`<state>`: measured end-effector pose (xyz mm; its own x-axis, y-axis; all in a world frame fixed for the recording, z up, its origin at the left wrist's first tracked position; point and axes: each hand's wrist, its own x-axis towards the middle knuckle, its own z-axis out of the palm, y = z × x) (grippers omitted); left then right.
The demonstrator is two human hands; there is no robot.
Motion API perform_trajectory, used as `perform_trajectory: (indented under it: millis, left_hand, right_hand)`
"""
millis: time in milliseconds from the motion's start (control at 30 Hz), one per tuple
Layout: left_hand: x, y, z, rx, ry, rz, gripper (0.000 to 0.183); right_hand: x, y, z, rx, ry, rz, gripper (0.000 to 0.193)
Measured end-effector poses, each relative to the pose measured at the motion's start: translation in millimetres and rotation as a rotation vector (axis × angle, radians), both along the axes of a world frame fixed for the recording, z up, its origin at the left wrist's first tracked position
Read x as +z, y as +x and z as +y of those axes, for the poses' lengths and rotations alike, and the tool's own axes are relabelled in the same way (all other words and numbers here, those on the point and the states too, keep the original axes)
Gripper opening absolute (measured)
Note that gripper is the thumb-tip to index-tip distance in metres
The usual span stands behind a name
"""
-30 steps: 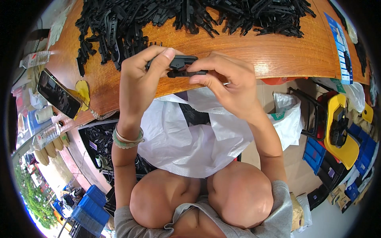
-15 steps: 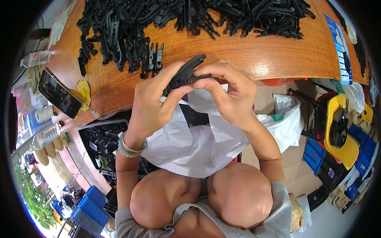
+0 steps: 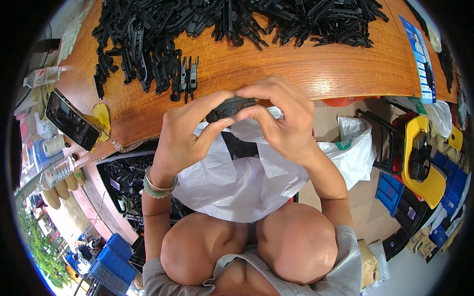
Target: The person picks up and joins two black plastic pieces together by hand, then places the assembled item onto a pile on the table. The person repeats this process for several individual pieces.
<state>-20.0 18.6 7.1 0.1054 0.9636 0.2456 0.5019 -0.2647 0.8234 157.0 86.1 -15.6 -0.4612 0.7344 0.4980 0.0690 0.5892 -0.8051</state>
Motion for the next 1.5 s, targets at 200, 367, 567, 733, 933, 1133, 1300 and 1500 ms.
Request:
perform_trajectory:
  millis: [200,367,567,733,933,1133,1300,1500]
  left_hand:
    - [4,-22,-8,-0.076,-0.207,0.005,0.027]
    - [-9,-59,-9,0.218,-0.066,-0.129,0.01]
    - [-5,-71,24,0.636,0.136,0.555,0.033]
    - [-13,-74,14,0.604,-0.037,0.48,0.026]
    - [-14,-61,2,0.72,0.212,0.723,0.017]
    - [5,-24,-13,0.302,-0.344,-0.49,0.022]
    - [5,-14,-10,0.122,-0.419,-0.528,0.026]
    - [-14,-4,-15,0.169,-0.109,-0.182,0.028]
  right_hand:
    - [4,-5,-1,0.119,-0.23,-0.028,0.027]
    - [2,-19,5,0.424,-0.228,-0.203,0.025]
    - [-11,-71,27,0.003,0.532,-0.454,0.026]
    - [-20,-60,24,-0.027,0.577,-0.525,0.022]
    - [-14,-28,21,-0.121,0.22,-0.27,0.024]
    - [8,-16,11,0.279,-0.256,-0.019,0.016]
    - [12,-12,10,0.147,0.048,-0.125,0.021]
    - [10,-14,3,0.139,-0.032,-0.071,0.02]
